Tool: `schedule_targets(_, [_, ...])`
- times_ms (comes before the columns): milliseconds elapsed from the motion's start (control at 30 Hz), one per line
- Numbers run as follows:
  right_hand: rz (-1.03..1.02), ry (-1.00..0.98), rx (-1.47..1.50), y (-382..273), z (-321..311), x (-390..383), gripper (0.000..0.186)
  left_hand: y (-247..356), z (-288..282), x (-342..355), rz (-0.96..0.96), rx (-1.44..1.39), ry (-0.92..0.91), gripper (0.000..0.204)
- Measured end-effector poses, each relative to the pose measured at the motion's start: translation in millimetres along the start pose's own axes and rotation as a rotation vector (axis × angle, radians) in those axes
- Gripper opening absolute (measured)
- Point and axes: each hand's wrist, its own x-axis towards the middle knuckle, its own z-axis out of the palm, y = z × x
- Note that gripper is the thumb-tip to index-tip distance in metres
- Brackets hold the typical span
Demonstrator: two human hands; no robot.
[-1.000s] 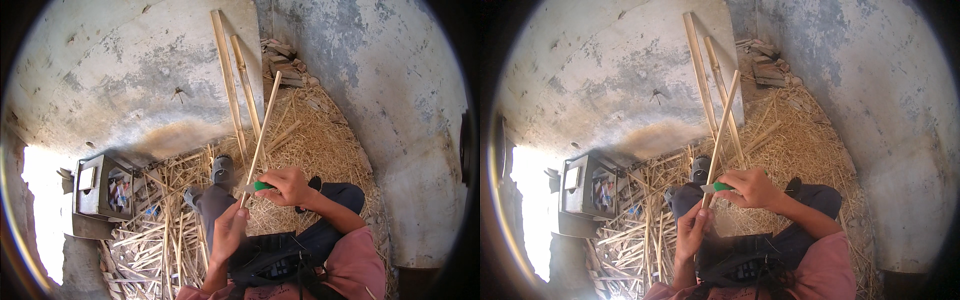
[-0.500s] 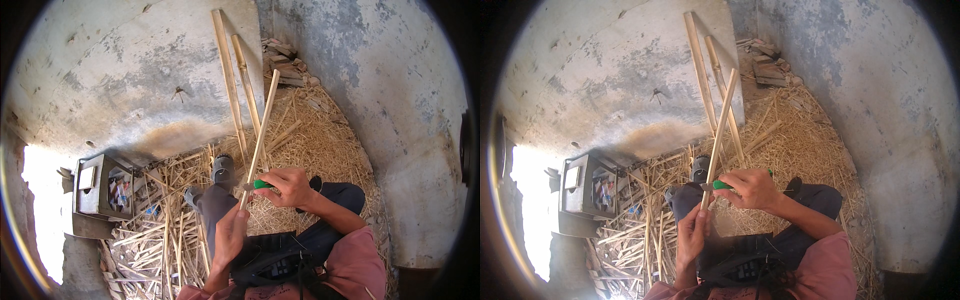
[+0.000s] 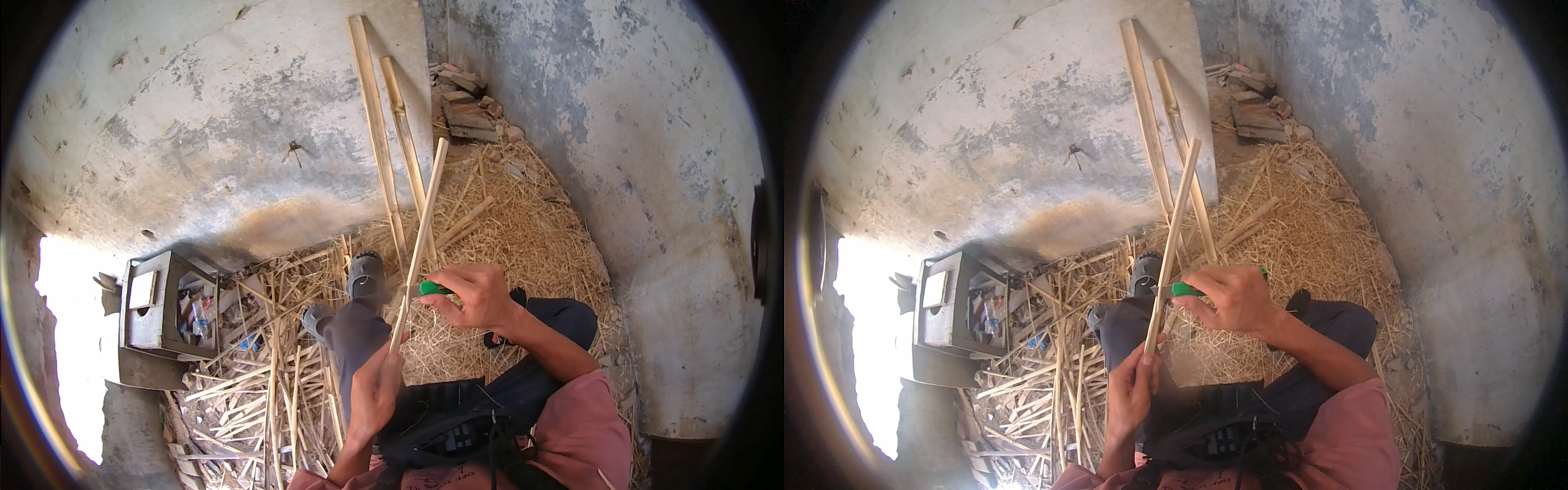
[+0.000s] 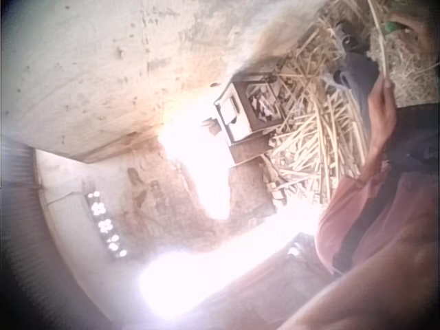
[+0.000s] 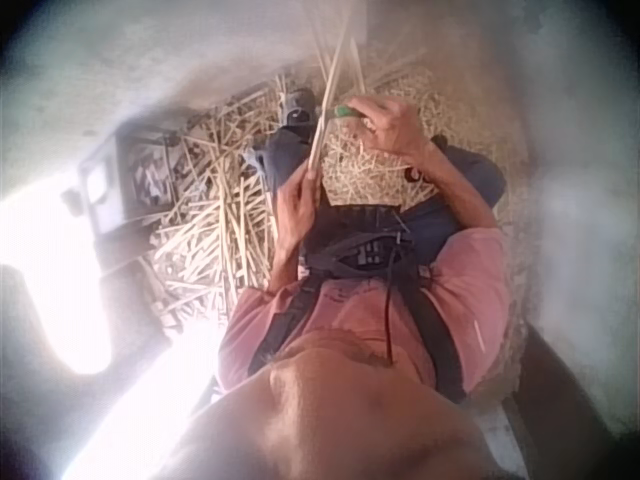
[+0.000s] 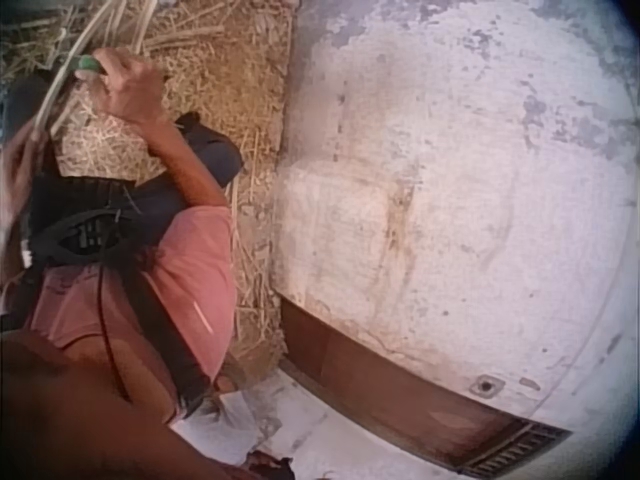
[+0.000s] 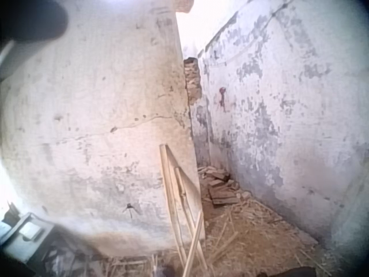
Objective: The person whittles and shaves pieces of wood using a utility knife.
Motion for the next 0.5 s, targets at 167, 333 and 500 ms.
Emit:
schedule_targets(167, [0.048, -0.015, -0.006, 4.2, -4.1, 5.1, 0.029, 10.9, -0.2, -6.8, -0.081, -0.030, 0.032, 0.037])
schedule_targets(333, [0.128, 0.056, -0.020, 28.2, -0.2, 4.1, 0.031, -4.7, -2.5, -18.6, -0.075, -0.059, 0.015, 0.037])
schedule_targets(500, [0.231, 0.118, -0.151, 60.9, -29.5, 17.7, 0.038, -20.2, -7.0, -42.2, -0.138, -0.104, -0.057, 0.038])
